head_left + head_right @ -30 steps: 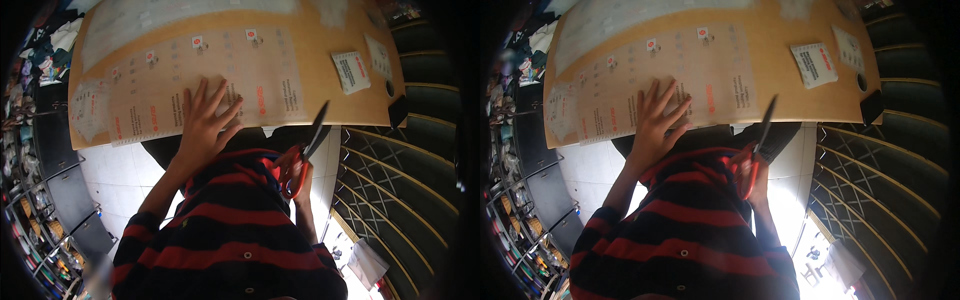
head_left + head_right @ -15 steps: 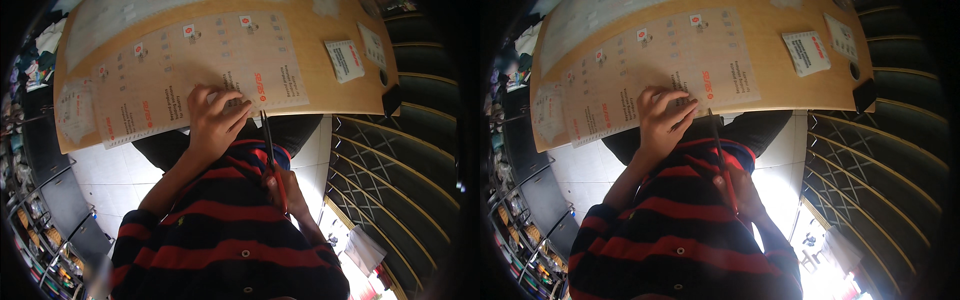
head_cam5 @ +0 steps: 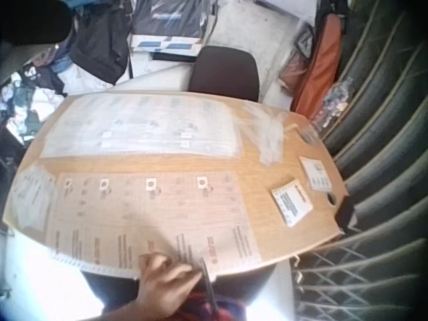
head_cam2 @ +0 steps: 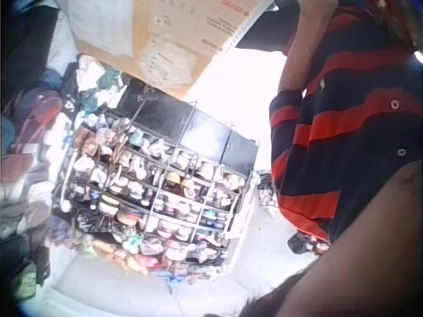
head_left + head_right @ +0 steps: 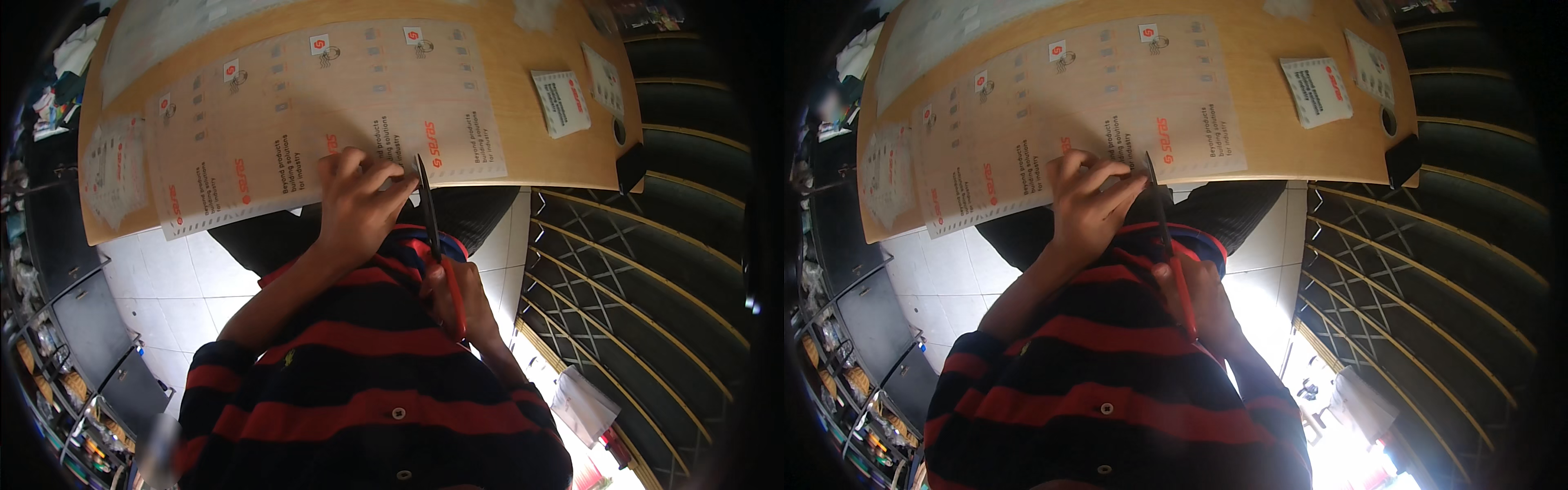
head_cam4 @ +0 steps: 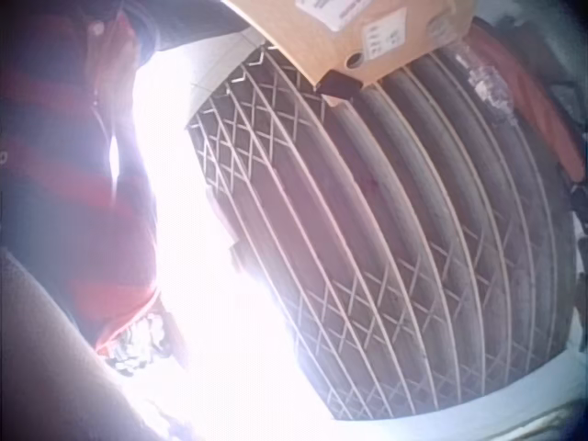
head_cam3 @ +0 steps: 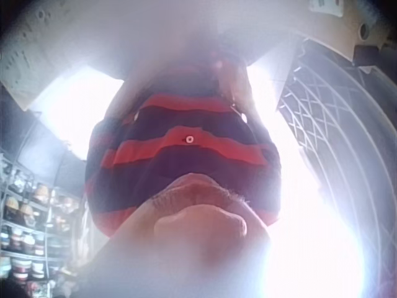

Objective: The person uses red-handled scissors to cut a large sheet of printed paper into smaller rectangular pieces on a wooden table. They repeatedly position the paper, make straight cuts, and separate the resulting pieces.

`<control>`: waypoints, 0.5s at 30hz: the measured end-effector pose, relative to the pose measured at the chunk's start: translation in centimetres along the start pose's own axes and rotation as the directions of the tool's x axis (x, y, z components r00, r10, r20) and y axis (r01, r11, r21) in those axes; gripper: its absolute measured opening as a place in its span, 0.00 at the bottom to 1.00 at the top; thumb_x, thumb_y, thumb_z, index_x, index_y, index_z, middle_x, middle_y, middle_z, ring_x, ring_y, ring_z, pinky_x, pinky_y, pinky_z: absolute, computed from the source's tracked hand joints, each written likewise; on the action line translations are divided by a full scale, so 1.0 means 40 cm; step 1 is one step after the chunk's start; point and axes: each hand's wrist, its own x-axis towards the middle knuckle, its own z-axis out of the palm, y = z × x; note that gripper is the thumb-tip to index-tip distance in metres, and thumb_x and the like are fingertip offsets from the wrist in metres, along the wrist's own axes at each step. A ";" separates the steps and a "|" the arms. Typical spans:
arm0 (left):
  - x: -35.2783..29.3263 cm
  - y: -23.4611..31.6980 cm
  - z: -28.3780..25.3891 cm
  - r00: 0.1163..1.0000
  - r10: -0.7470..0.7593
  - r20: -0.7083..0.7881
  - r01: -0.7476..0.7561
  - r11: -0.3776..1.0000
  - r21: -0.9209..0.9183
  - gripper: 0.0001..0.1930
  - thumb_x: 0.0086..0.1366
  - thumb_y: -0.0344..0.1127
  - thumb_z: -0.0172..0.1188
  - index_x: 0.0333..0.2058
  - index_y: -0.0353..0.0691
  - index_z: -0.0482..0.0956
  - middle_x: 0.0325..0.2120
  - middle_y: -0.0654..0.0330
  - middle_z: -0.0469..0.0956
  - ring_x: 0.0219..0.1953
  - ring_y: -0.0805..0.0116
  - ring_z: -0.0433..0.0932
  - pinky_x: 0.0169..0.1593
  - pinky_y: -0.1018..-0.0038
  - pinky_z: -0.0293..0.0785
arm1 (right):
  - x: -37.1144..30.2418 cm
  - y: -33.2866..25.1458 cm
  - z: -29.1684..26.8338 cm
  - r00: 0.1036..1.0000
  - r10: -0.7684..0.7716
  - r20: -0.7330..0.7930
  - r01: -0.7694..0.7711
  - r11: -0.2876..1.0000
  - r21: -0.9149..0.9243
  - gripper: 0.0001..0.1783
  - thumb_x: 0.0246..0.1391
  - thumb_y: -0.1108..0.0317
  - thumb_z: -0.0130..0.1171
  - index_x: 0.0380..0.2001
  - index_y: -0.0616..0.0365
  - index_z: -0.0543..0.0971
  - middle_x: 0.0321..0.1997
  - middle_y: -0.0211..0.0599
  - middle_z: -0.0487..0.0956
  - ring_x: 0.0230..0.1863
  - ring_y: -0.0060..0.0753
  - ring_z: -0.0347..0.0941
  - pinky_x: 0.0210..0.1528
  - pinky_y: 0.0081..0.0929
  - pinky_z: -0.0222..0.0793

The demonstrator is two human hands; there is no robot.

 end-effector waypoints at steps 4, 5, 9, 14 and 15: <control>-0.003 0.000 0.005 1.000 0.018 0.018 -0.017 0.998 -0.057 0.12 0.48 0.31 0.73 0.33 0.50 0.86 0.33 0.74 0.78 0.36 0.65 0.70 0.45 0.66 0.62 | 0.001 -0.010 -0.004 0.999 -0.040 -0.027 0.040 0.999 -0.021 0.26 0.66 0.51 0.50 0.25 0.65 0.73 0.14 0.44 0.73 0.19 0.43 0.75 0.27 0.41 0.68; -0.003 0.003 0.006 1.000 0.025 0.015 -0.024 0.998 -0.061 0.12 0.47 0.30 0.73 0.33 0.50 0.86 0.33 0.73 0.78 0.36 0.65 0.70 0.45 0.67 0.62 | 0.001 -0.011 -0.005 0.998 -0.059 -0.038 0.058 0.998 -0.017 0.26 0.66 0.51 0.49 0.25 0.65 0.73 0.14 0.43 0.72 0.18 0.43 0.75 0.27 0.41 0.68; 0.003 0.009 0.003 1.000 -0.002 -0.015 0.001 0.998 -0.056 0.14 0.47 0.29 0.73 0.34 0.50 0.86 0.35 0.71 0.78 0.38 0.64 0.71 0.46 0.66 0.62 | 0.001 -0.019 -0.003 0.987 -0.137 -0.079 0.136 0.990 -0.027 0.37 0.70 0.46 0.37 0.18 0.65 0.75 0.07 0.35 0.68 0.09 0.27 0.68 0.17 0.27 0.62; -0.010 -0.009 -0.001 0.999 0.029 -0.015 -0.029 1.000 0.012 0.14 0.47 0.32 0.72 0.35 0.50 0.84 0.34 0.73 0.78 0.40 0.63 0.70 0.47 0.61 0.61 | 0.003 -0.013 -0.003 0.986 -0.150 -0.067 0.149 0.989 -0.023 0.37 0.70 0.46 0.37 0.18 0.65 0.75 0.06 0.34 0.66 0.09 0.27 0.67 0.17 0.26 0.63; -0.014 -0.013 0.003 0.999 0.045 -0.008 -0.045 0.999 0.004 0.14 0.47 0.33 0.71 0.36 0.50 0.84 0.35 0.74 0.78 0.41 0.63 0.70 0.47 0.59 0.60 | 0.002 -0.015 -0.005 0.993 -0.106 -0.050 0.105 0.994 -0.010 0.33 0.69 0.47 0.41 0.20 0.65 0.74 0.08 0.37 0.68 0.12 0.34 0.69 0.20 0.31 0.64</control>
